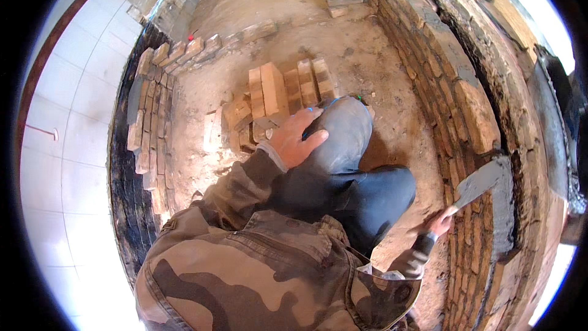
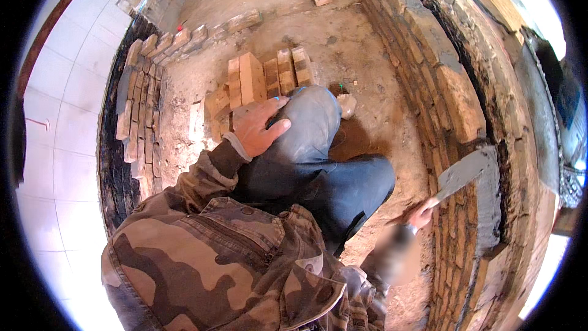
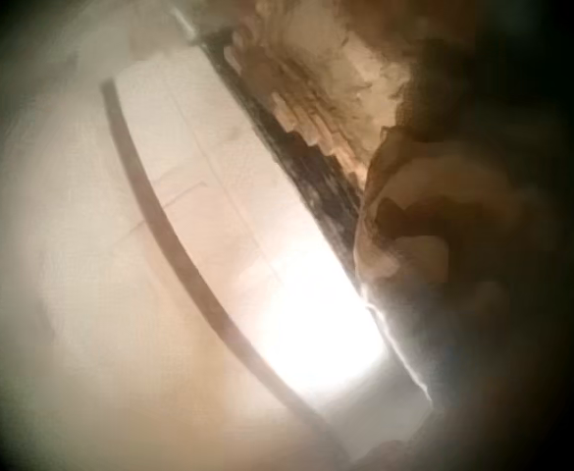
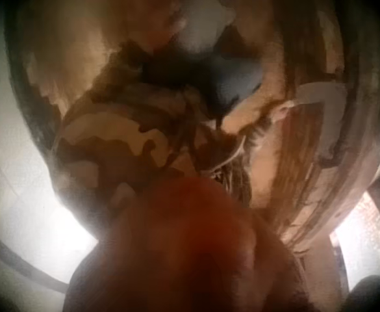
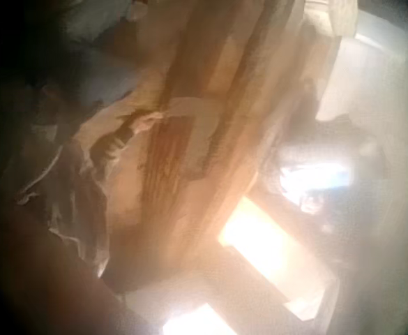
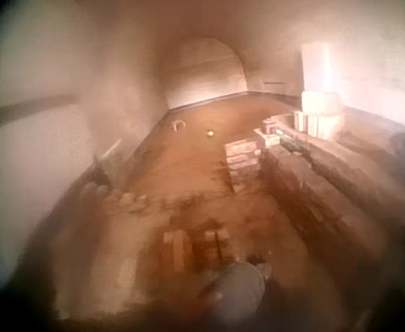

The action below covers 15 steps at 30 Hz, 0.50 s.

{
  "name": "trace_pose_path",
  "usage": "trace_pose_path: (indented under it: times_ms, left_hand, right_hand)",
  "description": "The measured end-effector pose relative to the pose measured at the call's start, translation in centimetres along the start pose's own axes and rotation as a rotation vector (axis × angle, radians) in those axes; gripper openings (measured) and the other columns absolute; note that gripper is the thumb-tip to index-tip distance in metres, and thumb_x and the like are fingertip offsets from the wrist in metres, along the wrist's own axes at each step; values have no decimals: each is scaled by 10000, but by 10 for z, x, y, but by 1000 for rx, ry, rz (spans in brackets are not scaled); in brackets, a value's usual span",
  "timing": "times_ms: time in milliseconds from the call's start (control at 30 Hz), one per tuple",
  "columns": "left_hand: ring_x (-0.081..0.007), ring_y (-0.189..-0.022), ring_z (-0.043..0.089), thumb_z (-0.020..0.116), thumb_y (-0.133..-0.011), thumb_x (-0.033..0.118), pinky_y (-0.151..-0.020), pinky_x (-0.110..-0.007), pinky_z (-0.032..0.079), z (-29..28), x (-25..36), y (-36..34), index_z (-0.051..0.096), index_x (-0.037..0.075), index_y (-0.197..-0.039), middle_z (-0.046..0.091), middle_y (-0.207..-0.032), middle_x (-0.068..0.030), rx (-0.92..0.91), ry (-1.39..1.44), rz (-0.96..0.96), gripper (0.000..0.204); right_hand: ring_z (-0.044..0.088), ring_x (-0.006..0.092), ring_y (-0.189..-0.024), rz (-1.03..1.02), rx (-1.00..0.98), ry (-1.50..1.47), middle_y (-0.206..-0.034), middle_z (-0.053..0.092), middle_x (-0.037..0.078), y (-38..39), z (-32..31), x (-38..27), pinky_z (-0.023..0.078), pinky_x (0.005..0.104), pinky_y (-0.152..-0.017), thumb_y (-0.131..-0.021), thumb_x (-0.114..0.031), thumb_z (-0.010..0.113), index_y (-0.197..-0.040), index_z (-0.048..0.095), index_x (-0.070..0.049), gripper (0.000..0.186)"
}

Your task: The person is building a brick wall by scooping mortar from a container and spreading it onto the existing brickwork. They then place bricks into the mortar, tap them into position with a trowel, and scrape away excess mortar.

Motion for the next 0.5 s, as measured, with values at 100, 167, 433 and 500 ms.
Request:
trace_pose_path:
  times_ms: [100, 167, 433, 500]
  left_hand:
    - [-355, -1235, 563, 605, -949, 387, -1047, -419, 434, 1, 3, 9, 599, 33, -1296, 605, -1307, -208, -59, 113, -172, 496]
    - [-345, -1207, 586, 600, -957, 381, -1012, -418, 463, 6, -21, 9, 640, 49, -1245, 633, -1271, -196, -95, 16, -209, 441]
    - [-396, -1099, 612, 616, -906, 357, -956, -483, 493, -39, -212, -66, 691, 67, -1097, 672, -1119, -209, -202, -941, -202, 355]
    - [-420, -1112, 606, 602, -942, 396, -960, -485, 495, -49, -236, -88, 679, 16, -1104, 657, -1167, -239, -295, -1025, -130, 421]
  right_hand:
    - [487, 151, -489, 267, -51, 9, -607, 542, 41, 33, -14, -11, 409, 338, -454, -944, -615, 579, -969, 639, -8, 611]
    - [464, 113, -514, 307, 1, -26, -606, 502, 24, 58, -23, -22, 365, 306, -451, -974, -557, 577, -934, 603, -21, 538]
    - [367, 100, -381, 543, 297, -21, -536, 441, -1, 185, -58, 5, 289, 277, -352, -938, -671, 537, -984, 645, -36, 646]
    - [383, 95, -406, 618, 358, 57, -543, 442, 5, 211, -65, 9, 298, 285, -369, -965, -614, 544, -1041, 653, -37, 592]
Point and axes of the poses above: each hand's wrist, its own y-axis away from the middle knuckle, its own z-axis out of the palm, x = y × z, the point moved 1 cm from there along -y, towards the middle knuckle
